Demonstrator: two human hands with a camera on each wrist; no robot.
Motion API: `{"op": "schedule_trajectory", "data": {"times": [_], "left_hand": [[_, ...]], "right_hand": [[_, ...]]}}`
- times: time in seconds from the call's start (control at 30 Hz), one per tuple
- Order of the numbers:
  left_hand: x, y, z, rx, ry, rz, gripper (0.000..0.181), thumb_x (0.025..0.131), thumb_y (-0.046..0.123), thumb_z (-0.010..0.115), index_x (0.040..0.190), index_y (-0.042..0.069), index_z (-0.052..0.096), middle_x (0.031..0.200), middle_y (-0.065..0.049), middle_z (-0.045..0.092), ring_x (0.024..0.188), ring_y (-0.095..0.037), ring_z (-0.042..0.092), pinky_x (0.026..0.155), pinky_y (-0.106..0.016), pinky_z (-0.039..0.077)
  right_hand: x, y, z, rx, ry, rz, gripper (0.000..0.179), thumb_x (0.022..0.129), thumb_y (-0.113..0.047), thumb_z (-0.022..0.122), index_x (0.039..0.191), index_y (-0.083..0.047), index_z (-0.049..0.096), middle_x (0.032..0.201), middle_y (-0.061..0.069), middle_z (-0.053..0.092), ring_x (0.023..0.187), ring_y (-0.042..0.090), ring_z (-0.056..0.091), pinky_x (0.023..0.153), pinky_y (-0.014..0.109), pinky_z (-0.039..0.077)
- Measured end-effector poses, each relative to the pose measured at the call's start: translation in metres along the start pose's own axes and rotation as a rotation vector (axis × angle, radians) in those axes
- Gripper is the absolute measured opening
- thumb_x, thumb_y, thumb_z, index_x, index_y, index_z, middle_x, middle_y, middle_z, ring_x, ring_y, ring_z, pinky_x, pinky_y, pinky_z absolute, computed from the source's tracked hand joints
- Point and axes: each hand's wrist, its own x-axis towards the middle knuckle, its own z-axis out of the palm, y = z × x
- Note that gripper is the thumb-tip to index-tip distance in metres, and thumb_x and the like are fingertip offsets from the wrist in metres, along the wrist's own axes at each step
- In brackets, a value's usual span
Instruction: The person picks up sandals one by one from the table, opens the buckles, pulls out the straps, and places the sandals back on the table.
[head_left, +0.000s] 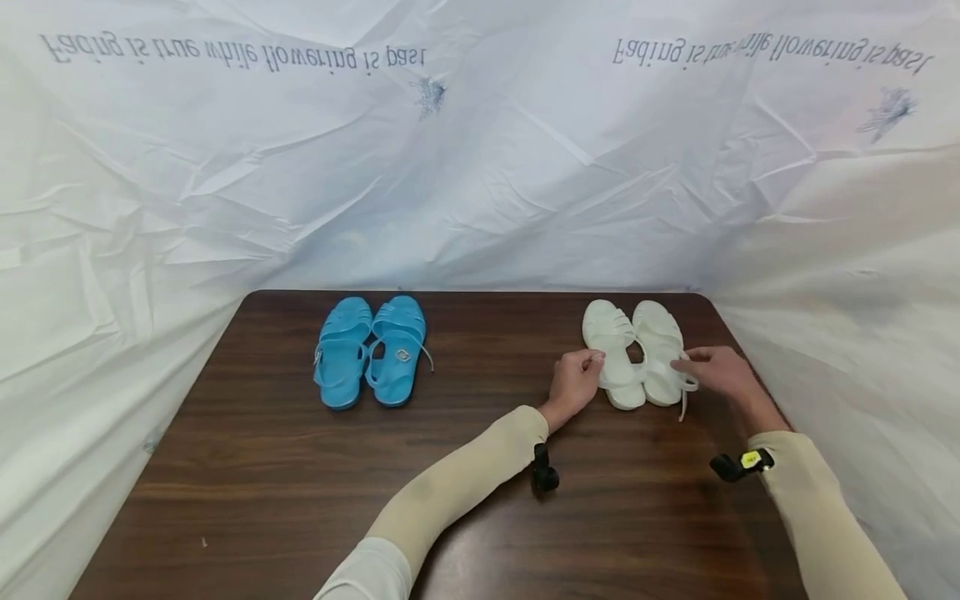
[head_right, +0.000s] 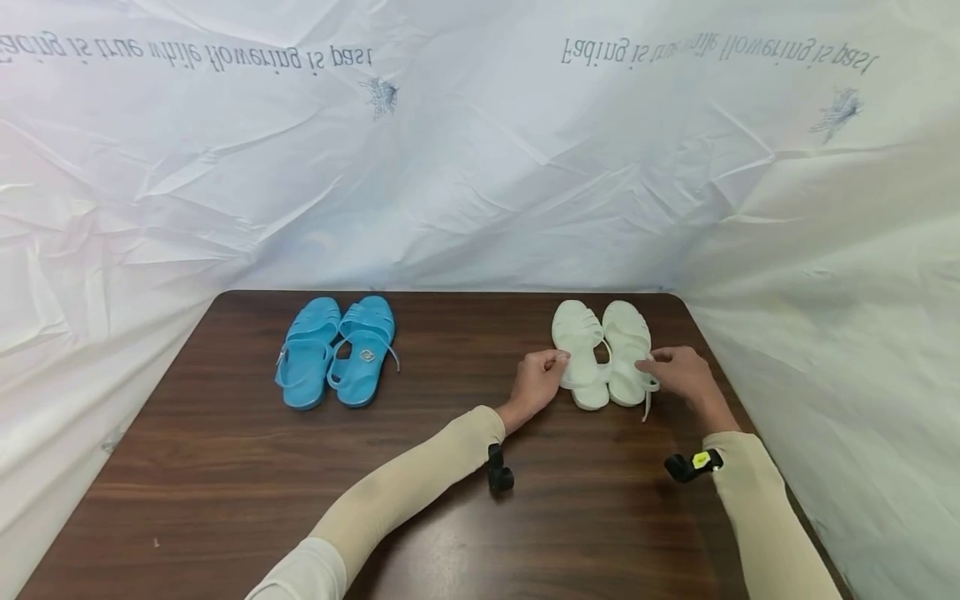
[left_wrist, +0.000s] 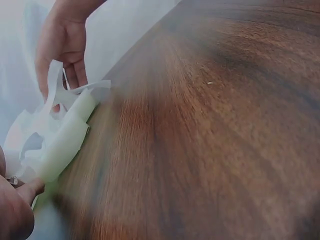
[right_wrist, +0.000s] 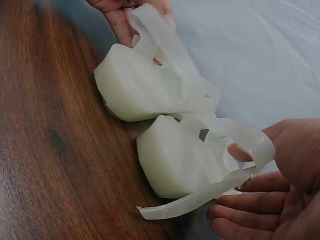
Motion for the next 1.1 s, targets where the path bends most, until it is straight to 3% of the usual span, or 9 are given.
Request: {"op": "schedule_trajectory", "data": {"times": [0.07, 0.17, 0.27, 0.37, 0.57, 0.67, 0.8, 0.87, 1.1], "left_hand": [[0.000, 0.000, -0.001, -0.018, -0.005, -0.017, 0.026, 0.107, 0.013, 0.055, 0.112, 0.001, 0.077, 0.064, -0.008, 0.065, 0.048, -0.001, 0.041, 0.061, -0.015, 0.040], [0.000, 0.000, -0.003, -0.056, -0.024, -0.067, 0.028, 0.107, 0.019, 0.055, 0.115, 0.002, 0.076, 0.079, -0.007, 0.074, 0.058, 0.002, 0.054, 0.066, -0.015, 0.046], [0.000, 0.003, -0.007, -0.087, -0.049, -0.129, 0.032, 0.107, 0.026, 0.055, 0.123, 0.006, 0.074, 0.105, -0.004, 0.078, 0.078, 0.000, 0.068, 0.077, -0.019, 0.052], [0.000, 0.006, -0.011, -0.089, -0.066, -0.168, 0.032, 0.107, 0.030, 0.055, 0.124, 0.011, 0.075, 0.113, 0.000, 0.076, 0.087, -0.006, 0.070, 0.079, -0.021, 0.053], [-0.003, 0.010, -0.015, -0.078, -0.053, -0.181, 0.026, 0.105, 0.028, 0.059, 0.120, 0.015, 0.076, 0.113, 0.003, 0.076, 0.098, -0.004, 0.070, 0.078, -0.020, 0.054], [-0.004, 0.011, -0.017, -0.062, -0.044, -0.181, 0.024, 0.104, 0.025, 0.060, 0.117, 0.016, 0.077, 0.110, 0.004, 0.076, 0.086, 0.000, 0.068, 0.073, -0.020, 0.052], [-0.005, 0.011, -0.021, -0.044, -0.038, -0.175, 0.024, 0.103, 0.019, 0.058, 0.115, 0.016, 0.078, 0.107, 0.002, 0.076, 0.061, -0.003, 0.054, 0.063, -0.020, 0.044], [-0.005, 0.011, -0.023, -0.037, -0.035, -0.165, 0.024, 0.103, 0.017, 0.057, 0.115, 0.015, 0.078, 0.109, 0.001, 0.076, 0.061, -0.003, 0.052, 0.063, -0.021, 0.044], [-0.010, 0.010, -0.034, -0.062, -0.046, -0.171, 0.027, 0.103, 0.019, 0.058, 0.121, 0.012, 0.075, 0.121, 0.004, 0.073, 0.096, -0.005, 0.068, 0.077, -0.023, 0.052]], "right_hand": [[0.001, 0.001, 0.001, 0.004, -0.018, 0.002, 0.072, 0.103, -0.045, 0.056, 0.139, 0.017, 0.049, 0.134, 0.039, 0.055, 0.101, 0.044, 0.068, 0.084, 0.052, 0.055], [0.000, 0.002, 0.004, 0.025, -0.012, -0.006, 0.063, 0.104, -0.036, 0.056, 0.135, 0.018, 0.053, 0.124, 0.038, 0.061, 0.089, 0.035, 0.070, 0.074, 0.046, 0.057], [-0.002, 0.004, 0.007, 0.040, 0.046, -0.028, 0.054, 0.105, -0.030, 0.054, 0.130, 0.017, 0.057, 0.116, 0.036, 0.064, 0.083, 0.030, 0.067, 0.067, 0.040, 0.054], [-0.005, 0.007, 0.011, 0.054, 0.123, -0.031, 0.054, 0.106, -0.031, 0.052, 0.130, 0.018, 0.057, 0.111, 0.034, 0.066, 0.079, 0.028, 0.065, 0.061, 0.035, 0.050], [-0.009, 0.016, 0.020, 0.103, 0.253, -0.039, 0.057, 0.108, -0.036, 0.048, 0.128, 0.015, 0.060, 0.084, 0.021, 0.070, 0.063, 0.023, 0.058, 0.053, 0.036, 0.044], [-0.010, 0.019, 0.023, 0.128, 0.297, -0.043, 0.059, 0.108, -0.039, 0.046, 0.130, 0.013, 0.060, 0.072, 0.013, 0.067, 0.051, 0.024, 0.053, 0.046, 0.039, 0.042], [-0.010, 0.020, 0.024, 0.132, 0.373, -0.050, 0.062, 0.109, -0.041, 0.044, 0.135, 0.014, 0.057, 0.077, 0.022, 0.069, 0.045, 0.024, 0.050, 0.044, 0.038, 0.041], [-0.011, 0.018, 0.024, 0.125, 0.420, -0.059, 0.060, 0.109, -0.040, 0.045, 0.134, 0.013, 0.059, 0.089, 0.028, 0.071, 0.049, 0.020, 0.054, 0.047, 0.034, 0.043], [-0.014, 0.013, 0.022, 0.118, 0.549, -0.054, 0.052, 0.107, -0.035, 0.051, 0.132, 0.010, 0.062, 0.110, 0.032, 0.070, 0.063, 0.003, 0.059, 0.053, 0.024, 0.047]]}}
